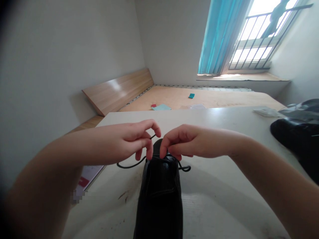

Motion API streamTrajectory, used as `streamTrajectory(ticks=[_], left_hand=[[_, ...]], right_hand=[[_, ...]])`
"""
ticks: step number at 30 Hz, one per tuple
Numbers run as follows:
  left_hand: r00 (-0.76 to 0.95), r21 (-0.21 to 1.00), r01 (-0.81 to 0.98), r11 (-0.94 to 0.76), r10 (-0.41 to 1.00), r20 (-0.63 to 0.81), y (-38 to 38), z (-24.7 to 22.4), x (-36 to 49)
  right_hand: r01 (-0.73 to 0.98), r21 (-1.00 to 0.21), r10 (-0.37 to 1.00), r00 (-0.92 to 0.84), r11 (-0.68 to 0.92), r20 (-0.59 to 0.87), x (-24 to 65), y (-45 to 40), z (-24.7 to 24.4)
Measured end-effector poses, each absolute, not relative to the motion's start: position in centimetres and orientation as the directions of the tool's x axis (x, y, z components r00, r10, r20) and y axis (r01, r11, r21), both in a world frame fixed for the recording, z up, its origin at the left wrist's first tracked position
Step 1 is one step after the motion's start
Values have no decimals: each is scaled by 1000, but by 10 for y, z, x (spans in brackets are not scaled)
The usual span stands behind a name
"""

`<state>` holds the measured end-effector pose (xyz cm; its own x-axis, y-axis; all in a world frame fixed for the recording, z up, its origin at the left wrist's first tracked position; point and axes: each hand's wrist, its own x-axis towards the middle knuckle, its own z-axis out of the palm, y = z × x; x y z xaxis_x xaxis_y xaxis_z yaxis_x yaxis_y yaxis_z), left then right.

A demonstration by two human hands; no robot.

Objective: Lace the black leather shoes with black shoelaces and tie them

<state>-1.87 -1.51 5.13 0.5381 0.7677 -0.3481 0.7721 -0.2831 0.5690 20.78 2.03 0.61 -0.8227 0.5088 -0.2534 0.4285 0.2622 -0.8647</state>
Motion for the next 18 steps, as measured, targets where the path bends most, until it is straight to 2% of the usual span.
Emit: streamTrajectory(ticks=[4,7,10,15,18], left_hand=[[503,491,817,-303,790,-349,-16,51,-16],[533,450,822,-348,747,-396,-16,54,-17],[533,420,834,-357,718,-448,-18,58,-19],[470,274,883,-382,691,-550,-20,58,-21],[464,267,885,-382,667,-584,-20,55,-20]], right_hand=[[458,-827,497,-827,326,-262,200,13,5],[511,-781,509,-809,359,-295,196,11,3],[533,-764,518,-797,364,-309,194,9,1],[585,-736,555,-757,340,-345,193,7,-1],[580,-743,553,-759,335,-343,193,6,0]])
